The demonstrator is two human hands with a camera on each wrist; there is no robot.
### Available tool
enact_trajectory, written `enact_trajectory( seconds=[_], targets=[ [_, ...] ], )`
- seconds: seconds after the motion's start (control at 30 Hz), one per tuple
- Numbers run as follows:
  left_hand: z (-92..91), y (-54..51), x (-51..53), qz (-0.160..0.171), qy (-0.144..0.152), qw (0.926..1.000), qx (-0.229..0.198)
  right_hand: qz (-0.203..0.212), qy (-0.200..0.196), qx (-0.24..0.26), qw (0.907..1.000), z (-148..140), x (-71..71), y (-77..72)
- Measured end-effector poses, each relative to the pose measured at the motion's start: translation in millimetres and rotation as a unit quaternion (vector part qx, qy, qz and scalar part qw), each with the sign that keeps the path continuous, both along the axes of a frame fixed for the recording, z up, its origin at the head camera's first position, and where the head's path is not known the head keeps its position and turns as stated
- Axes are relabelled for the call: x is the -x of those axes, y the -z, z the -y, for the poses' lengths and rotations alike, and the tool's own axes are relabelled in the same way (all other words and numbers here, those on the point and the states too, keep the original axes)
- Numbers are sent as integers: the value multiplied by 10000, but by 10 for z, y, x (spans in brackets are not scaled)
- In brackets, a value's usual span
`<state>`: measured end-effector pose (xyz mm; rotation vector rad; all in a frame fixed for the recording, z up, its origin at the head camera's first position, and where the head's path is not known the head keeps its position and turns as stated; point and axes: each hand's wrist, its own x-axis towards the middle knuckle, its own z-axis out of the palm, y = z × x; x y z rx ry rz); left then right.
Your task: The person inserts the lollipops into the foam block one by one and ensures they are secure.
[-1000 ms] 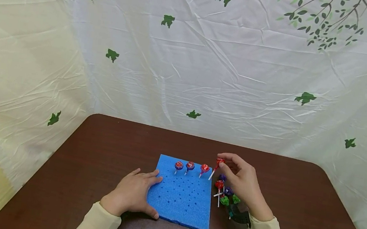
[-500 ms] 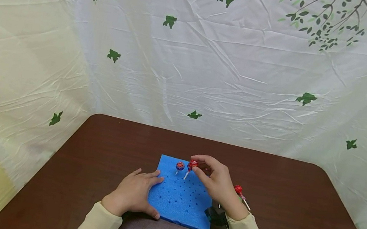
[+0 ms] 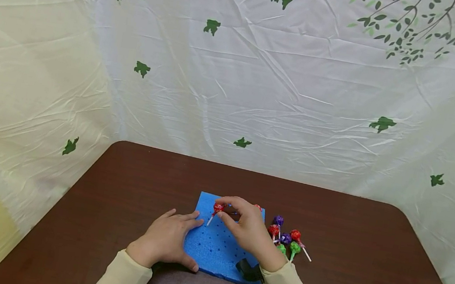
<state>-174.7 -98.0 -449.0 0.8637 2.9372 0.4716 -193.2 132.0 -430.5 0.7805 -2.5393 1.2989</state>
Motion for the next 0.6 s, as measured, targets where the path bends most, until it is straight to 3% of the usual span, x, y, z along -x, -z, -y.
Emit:
enact_trajectory(
  seconds=[0.6],
  targets=[
    [12,-8,-12,-33,14,10000,-30,-226,-17,-33,9997,64,-4,121]
  ],
)
